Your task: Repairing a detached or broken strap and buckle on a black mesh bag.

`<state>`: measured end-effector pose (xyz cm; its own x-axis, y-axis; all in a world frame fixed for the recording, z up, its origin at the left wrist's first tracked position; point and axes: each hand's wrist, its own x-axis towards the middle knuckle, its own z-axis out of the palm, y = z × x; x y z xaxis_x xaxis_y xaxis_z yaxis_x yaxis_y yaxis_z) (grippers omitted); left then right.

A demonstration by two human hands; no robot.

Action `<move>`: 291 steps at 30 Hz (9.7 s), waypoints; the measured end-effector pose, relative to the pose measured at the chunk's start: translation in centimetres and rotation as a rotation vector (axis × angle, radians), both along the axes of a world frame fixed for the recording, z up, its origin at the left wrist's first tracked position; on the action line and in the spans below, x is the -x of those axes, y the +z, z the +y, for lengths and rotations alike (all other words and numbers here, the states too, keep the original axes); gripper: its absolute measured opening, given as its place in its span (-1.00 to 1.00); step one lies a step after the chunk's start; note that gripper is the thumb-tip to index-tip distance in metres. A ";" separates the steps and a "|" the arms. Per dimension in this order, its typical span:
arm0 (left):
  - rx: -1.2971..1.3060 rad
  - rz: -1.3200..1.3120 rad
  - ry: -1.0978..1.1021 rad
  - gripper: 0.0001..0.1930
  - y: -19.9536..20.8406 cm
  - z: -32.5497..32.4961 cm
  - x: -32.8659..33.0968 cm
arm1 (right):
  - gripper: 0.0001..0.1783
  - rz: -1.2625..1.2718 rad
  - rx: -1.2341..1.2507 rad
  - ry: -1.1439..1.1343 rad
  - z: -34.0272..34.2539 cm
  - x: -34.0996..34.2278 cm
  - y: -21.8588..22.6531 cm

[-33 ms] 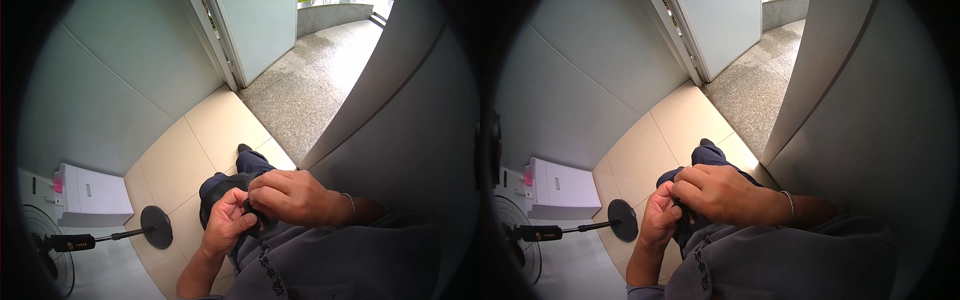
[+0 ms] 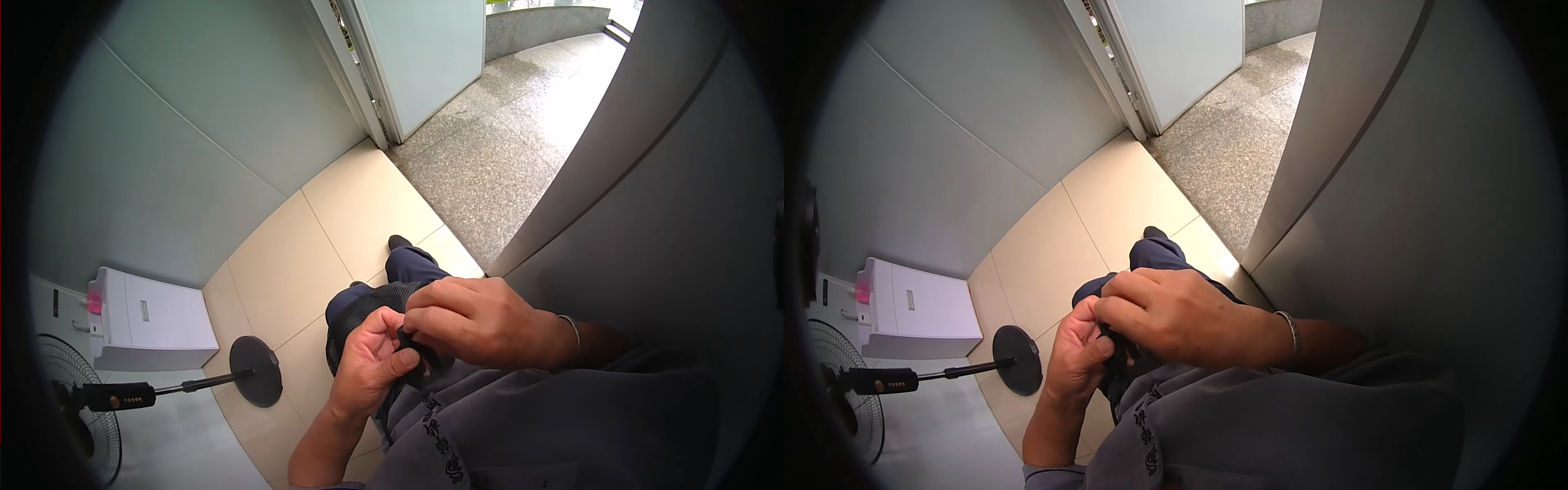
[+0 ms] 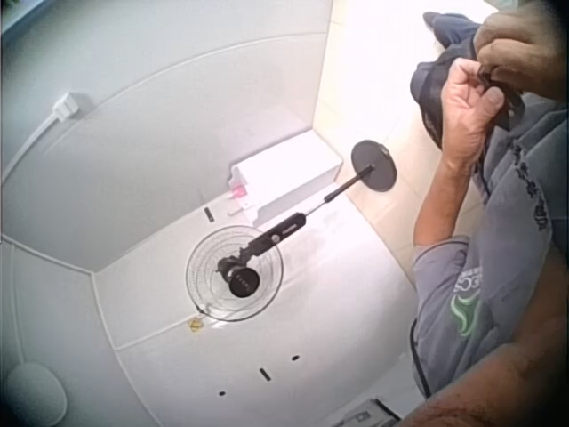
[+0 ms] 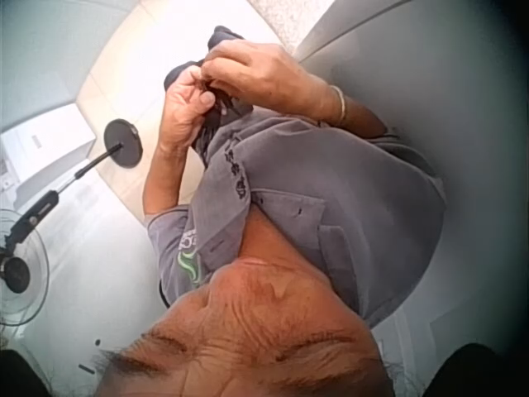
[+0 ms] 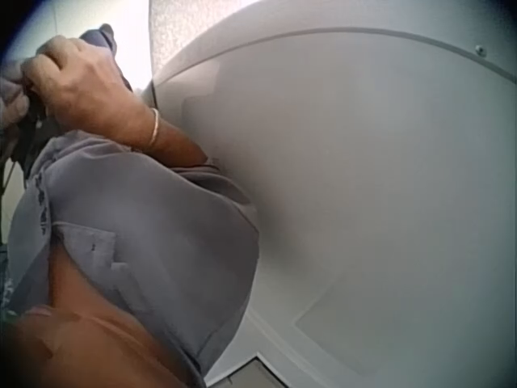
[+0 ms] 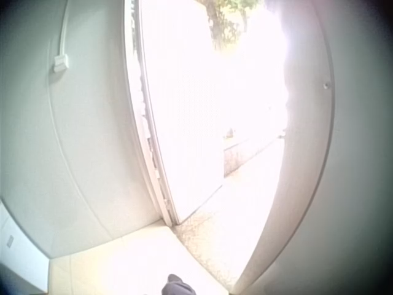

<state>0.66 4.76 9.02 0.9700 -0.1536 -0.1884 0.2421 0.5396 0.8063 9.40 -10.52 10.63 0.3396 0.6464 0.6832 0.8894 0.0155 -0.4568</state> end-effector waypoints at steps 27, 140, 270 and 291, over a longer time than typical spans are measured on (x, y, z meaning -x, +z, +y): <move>-0.003 0.046 0.010 -0.49 0.3 -0.1 -0.3 | -0.79 -0.070 0.054 0.127 -0.5 -0.9 0.2; 0.046 0.033 -0.003 -0.28 4.1 -0.8 1.2 | -0.39 0.273 -0.040 0.387 0.1 -1.2 -0.7; -0.233 0.089 0.396 -0.92 1.4 -0.7 -0.1 | -0.83 1.109 -0.501 0.431 1.5 0.7 -5.5; -0.259 0.090 0.430 -0.93 1.6 -0.9 -0.3 | -0.79 0.948 -0.282 0.171 1.0 0.8 -5.0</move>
<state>0.98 3.87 10.62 0.9134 0.3190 -0.2530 0.1165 0.3907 0.9131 8.63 -9.50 5.66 0.7410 0.5933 0.3146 0.1362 0.3260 -0.9355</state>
